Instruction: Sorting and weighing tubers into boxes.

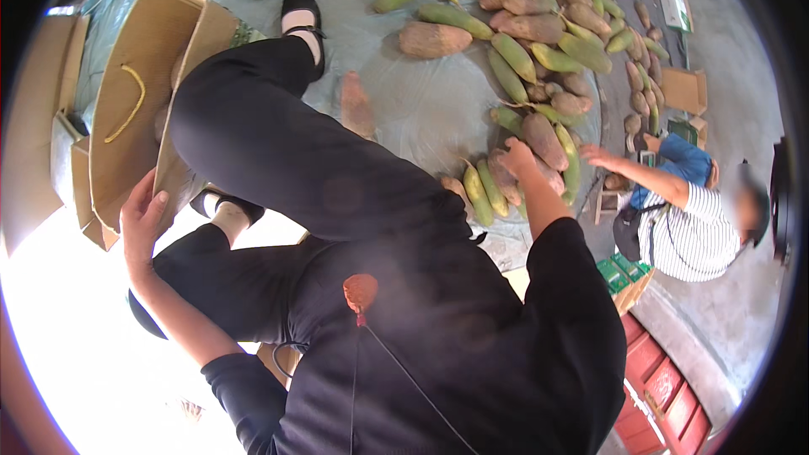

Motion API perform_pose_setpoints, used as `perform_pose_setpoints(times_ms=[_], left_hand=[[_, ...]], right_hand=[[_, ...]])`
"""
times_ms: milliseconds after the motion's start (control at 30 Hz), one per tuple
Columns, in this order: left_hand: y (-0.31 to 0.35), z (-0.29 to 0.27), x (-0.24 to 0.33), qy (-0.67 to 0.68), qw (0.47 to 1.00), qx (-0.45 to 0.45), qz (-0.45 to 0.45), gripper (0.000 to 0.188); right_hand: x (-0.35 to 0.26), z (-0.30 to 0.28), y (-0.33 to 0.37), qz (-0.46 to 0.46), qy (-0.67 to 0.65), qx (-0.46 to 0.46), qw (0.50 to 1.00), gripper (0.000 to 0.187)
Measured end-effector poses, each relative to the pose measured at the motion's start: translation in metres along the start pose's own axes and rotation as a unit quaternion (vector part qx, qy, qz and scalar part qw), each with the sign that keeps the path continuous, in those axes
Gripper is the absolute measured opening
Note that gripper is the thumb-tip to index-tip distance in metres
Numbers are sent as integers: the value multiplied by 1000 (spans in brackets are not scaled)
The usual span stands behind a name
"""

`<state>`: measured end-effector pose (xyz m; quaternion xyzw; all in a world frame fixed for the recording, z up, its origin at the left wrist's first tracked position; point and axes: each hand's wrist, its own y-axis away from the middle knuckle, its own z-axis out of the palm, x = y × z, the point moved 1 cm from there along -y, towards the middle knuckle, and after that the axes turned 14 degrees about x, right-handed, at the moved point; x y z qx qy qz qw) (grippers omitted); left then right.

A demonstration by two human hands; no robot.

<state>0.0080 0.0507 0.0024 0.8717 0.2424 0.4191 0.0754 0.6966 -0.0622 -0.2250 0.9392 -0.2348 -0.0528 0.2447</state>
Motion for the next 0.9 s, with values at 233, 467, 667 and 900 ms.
perform_pose_setpoints(times_ms=[233,467,667,900], left_hand=[[8,0,2,-5,998,-9,-57,42],[11,4,13,-62,998,6,-32,44],[10,4,16,-100,995,20,19,43],[21,-7,31,-135,990,-2,29,45]], right_hand=[[-8,19,11,59,94,-79,991,80],[-32,11,17,66,203,-108,971,74],[-33,23,24,106,183,-48,976,74],[-69,2,22,20,123,-14,992,80]])
